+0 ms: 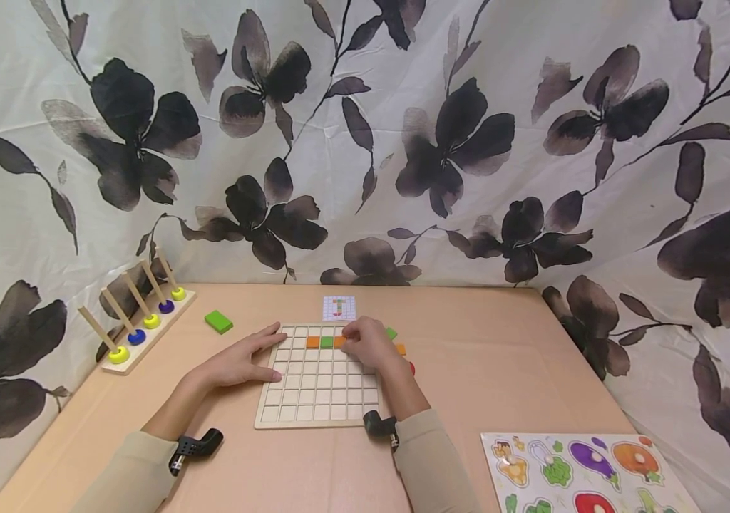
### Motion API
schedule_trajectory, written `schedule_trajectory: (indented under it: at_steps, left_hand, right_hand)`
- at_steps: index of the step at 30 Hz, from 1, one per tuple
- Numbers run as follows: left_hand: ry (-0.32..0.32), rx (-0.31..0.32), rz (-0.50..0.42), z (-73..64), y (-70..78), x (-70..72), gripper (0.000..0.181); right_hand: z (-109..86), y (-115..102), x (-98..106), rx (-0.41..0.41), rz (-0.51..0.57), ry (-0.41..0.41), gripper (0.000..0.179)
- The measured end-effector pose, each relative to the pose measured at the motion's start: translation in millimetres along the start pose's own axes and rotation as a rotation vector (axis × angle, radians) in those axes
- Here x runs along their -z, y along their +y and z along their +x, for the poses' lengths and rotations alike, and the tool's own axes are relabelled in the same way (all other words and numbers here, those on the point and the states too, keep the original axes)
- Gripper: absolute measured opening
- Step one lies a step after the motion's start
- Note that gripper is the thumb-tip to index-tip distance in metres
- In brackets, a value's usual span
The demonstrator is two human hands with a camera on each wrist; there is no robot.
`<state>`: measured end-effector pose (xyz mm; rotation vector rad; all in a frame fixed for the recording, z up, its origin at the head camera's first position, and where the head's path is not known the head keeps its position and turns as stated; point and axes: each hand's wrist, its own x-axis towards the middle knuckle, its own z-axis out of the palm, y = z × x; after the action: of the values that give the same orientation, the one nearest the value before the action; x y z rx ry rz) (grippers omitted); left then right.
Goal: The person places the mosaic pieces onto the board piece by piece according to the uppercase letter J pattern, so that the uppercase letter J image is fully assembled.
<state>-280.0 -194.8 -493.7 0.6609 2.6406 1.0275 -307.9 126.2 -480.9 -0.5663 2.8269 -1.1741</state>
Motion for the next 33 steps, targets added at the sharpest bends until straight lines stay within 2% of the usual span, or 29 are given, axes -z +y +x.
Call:
schedule_trajectory:
  at_steps: [8,19,25,33]
  left_hand:
    - [0.002,-0.005,-0.003,-0.3,0.3,0.6,0.095]
    - [0.001,-0.007,-0.005,-0.1,-1.0,0.1,0.094]
    - [-0.002,-0.005,-0.016,-0.3,-0.9,-0.6,0.095]
    - [0.000,-0.006,-0.002,0.0,-0.6,-0.3,0.094]
  right_hand:
    - [-1.6,1.9,14.0,0.029,0.134,0.051,0.025]
    - [-6.6,4.5,34.6,0.039,0.140,0.091,0.028]
    - [-11.9,7.8,46.6,0.002,0.168,0.091,0.029]
    - [-16.2,18.2,56.9,-0.093,0.281,0.087,0.029]
